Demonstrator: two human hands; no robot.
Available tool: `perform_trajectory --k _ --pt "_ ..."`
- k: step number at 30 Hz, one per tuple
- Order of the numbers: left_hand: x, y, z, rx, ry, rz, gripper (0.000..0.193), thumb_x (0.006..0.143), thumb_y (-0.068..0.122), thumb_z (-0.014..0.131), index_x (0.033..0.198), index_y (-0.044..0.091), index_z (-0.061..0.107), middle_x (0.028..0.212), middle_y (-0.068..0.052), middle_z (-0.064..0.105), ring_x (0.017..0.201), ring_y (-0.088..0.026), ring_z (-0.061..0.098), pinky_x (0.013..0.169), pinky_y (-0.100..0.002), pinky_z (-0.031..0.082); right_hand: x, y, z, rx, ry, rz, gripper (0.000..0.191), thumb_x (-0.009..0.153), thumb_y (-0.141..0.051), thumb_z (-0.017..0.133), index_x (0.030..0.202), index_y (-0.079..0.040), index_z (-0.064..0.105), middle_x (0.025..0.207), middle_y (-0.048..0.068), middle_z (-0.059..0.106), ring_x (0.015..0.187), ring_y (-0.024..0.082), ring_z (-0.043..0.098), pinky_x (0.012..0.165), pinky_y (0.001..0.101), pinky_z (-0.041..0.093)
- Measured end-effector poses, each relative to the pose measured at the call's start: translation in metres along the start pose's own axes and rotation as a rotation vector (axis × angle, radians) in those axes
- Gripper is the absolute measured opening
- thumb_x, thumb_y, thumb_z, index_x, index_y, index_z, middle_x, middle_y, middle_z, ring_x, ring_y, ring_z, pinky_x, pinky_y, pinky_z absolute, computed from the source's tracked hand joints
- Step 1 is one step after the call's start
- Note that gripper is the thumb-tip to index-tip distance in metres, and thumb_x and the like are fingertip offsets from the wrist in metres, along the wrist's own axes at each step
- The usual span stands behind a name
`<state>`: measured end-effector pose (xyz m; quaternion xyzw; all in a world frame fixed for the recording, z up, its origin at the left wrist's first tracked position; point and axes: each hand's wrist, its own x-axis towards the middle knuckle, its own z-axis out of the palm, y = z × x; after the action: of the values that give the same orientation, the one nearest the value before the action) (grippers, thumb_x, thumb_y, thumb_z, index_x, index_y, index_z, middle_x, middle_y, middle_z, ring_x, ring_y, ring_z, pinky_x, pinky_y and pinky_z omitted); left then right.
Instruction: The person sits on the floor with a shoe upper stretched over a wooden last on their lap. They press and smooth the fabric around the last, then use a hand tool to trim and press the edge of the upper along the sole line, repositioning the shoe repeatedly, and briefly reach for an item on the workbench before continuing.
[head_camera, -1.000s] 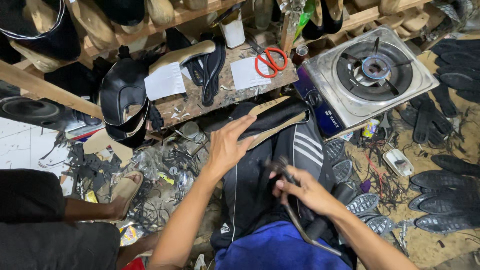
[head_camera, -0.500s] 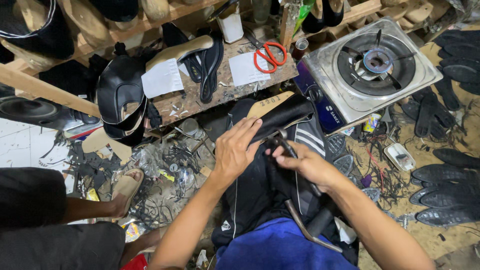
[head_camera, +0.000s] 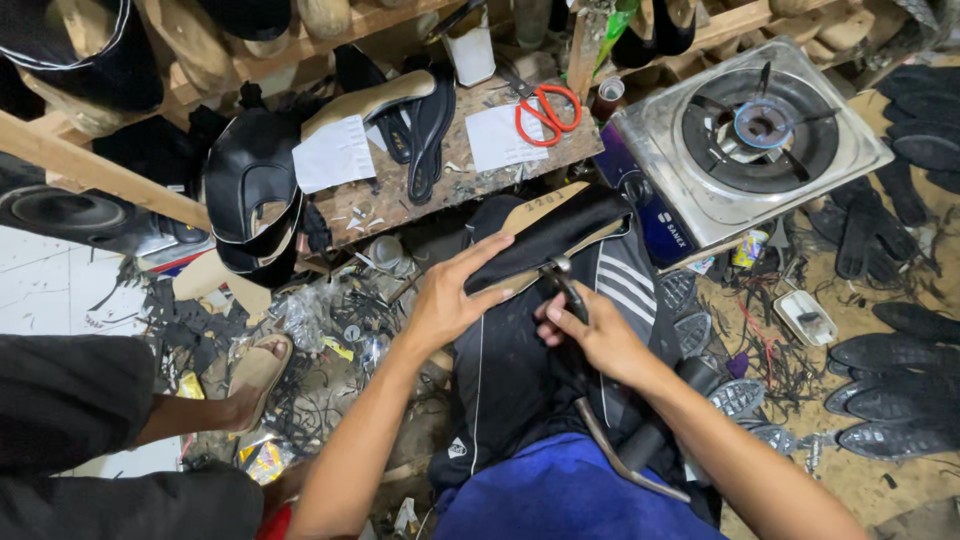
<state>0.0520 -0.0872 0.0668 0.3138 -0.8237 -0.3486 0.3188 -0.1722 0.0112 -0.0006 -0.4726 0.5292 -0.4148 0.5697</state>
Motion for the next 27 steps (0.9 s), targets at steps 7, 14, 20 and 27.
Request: perform_trajectory --k 7,14,20,27 --pt "-0.009 0.003 0.012 0.082 -0.007 -0.088 0.062 0.079 0.017 0.082 0.138 0.017 0.062 0.146 -0.010 0.062 0.130 -0.033 0.061 0.104 -0.038 0.052 -0.009 -0.036 0.001 -0.203 -0.110 0.236 0.019 0.104 -0.022 0.063 0.105 -0.004 0.059 0.090 0.016 0.065 0.081 0.027 0.067 0.077 0.0411 0.055" --pt "-0.006 -0.008 0.008 0.040 0.037 -0.007 0.059 0.083 0.019 0.083 0.138 0.014 0.062 0.146 -0.011 0.062 0.134 -0.034 0.060 0.109 -0.040 0.050 -0.005 -0.046 0.019 -0.629 0.061 -0.239 0.022 0.099 -0.020 0.063 0.101 0.000 0.057 0.082 0.019 0.061 0.077 0.034 0.060 0.070 0.0433 0.049" --pt "-0.004 0.004 0.008 0.070 0.021 -0.131 0.060 0.081 0.020 0.082 0.138 0.017 0.063 0.143 -0.008 0.064 0.127 -0.034 0.062 0.102 -0.040 0.052 -0.002 -0.043 0.022 -0.498 0.104 -0.219 0.022 0.097 -0.018 0.064 0.107 0.000 0.059 0.082 0.016 0.064 0.074 0.031 0.061 0.070 0.0393 0.050" --pt "0.003 0.016 0.011 0.243 0.050 0.015 0.059 0.075 0.010 0.076 0.133 0.007 0.063 0.138 -0.011 0.064 0.125 -0.035 0.063 0.094 -0.043 0.053 -0.003 -0.023 -0.002 -0.295 -0.072 -0.051 0.021 0.096 -0.020 0.066 0.102 0.000 0.068 0.092 0.007 0.075 0.090 0.016 0.067 0.086 0.0318 0.052"
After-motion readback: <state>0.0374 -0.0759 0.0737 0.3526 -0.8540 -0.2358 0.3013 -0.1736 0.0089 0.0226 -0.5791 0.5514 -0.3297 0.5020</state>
